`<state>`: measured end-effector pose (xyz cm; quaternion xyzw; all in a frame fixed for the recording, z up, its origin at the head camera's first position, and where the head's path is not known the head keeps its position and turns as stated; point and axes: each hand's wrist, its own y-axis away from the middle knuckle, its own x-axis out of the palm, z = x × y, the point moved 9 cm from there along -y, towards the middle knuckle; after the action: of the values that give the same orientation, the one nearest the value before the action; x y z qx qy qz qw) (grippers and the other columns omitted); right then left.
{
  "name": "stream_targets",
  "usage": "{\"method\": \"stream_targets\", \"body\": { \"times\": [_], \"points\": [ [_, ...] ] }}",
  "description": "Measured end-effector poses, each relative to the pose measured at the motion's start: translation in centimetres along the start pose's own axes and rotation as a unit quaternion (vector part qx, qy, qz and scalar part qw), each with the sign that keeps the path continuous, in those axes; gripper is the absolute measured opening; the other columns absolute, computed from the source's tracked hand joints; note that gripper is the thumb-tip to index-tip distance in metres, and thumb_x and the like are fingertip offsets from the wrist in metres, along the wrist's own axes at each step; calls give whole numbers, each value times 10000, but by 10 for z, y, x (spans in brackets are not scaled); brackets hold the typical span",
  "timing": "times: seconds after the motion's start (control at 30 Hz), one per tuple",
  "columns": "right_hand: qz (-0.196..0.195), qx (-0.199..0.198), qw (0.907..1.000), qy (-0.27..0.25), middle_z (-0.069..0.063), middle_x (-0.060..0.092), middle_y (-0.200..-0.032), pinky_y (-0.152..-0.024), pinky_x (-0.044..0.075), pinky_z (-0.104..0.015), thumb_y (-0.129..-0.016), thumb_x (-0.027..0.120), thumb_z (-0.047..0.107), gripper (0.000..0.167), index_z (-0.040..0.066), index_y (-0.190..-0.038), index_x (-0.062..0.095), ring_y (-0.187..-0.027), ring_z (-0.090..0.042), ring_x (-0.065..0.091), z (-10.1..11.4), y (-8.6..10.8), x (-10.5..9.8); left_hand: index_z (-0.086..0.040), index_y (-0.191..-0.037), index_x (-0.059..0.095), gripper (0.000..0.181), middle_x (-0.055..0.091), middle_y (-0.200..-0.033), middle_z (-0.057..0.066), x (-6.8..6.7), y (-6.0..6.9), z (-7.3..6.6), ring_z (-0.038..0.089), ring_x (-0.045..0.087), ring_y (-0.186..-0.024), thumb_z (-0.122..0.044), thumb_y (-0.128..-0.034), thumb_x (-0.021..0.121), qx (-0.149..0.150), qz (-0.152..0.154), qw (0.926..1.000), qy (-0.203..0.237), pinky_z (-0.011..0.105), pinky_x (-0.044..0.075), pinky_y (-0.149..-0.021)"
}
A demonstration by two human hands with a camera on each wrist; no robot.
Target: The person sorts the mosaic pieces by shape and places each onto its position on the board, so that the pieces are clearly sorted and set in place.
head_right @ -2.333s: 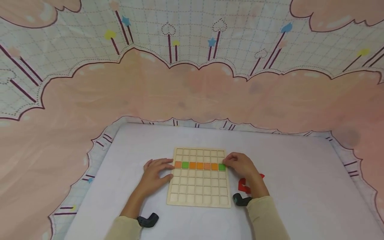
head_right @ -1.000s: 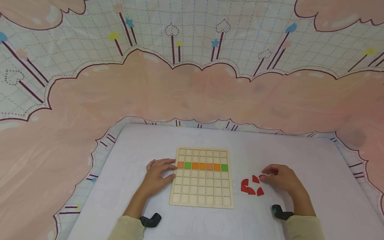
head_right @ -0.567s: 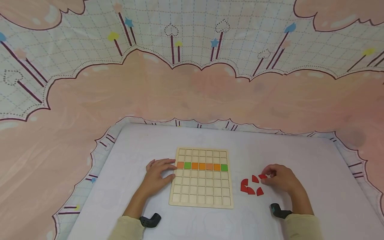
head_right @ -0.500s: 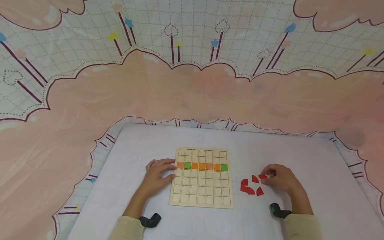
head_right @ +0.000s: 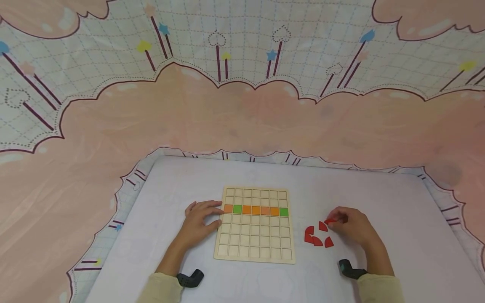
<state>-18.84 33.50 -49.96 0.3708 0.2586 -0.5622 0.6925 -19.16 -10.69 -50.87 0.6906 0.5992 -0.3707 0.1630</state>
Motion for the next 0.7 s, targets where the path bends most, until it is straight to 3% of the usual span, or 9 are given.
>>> {"method": "stream_targets", "body": {
  "times": [0.3,0.5,0.7],
  "points": [
    [-719,249,9945,-713,-130,693,-1102,-716,548,-239,-942,739,276,262,83,-1117,708,-972,-243,644,17,0,-2,-201,-1061,772,228,686,-1340,-11,0,0,-1,270,545,-1329,-179,-836,801,-53,37,10000,23,638,141,-1171],
    [-455,306,9888,-1391,-129,684,-1125,-740,579,-237,-955,721,288,336,77,-1208,655,-918,-183,657,40,-11,13,-203,-1061,773,229,686,-1340,-14,0,0,-1,269,544,-1331,-178,-835,803,-82,38,10000,24,639,140,-1172],
    [-239,201,9872,-1567,-89,708,-1042,-658,556,-271,-914,766,264,338,88,-1184,663,-894,-216,620,64,-23,32,-209,-1062,773,230,684,-1344,-20,1,0,0,263,539,-1337,-179,-836,803,-61,18,10000,-14,639,140,-1173]
  ]
}}
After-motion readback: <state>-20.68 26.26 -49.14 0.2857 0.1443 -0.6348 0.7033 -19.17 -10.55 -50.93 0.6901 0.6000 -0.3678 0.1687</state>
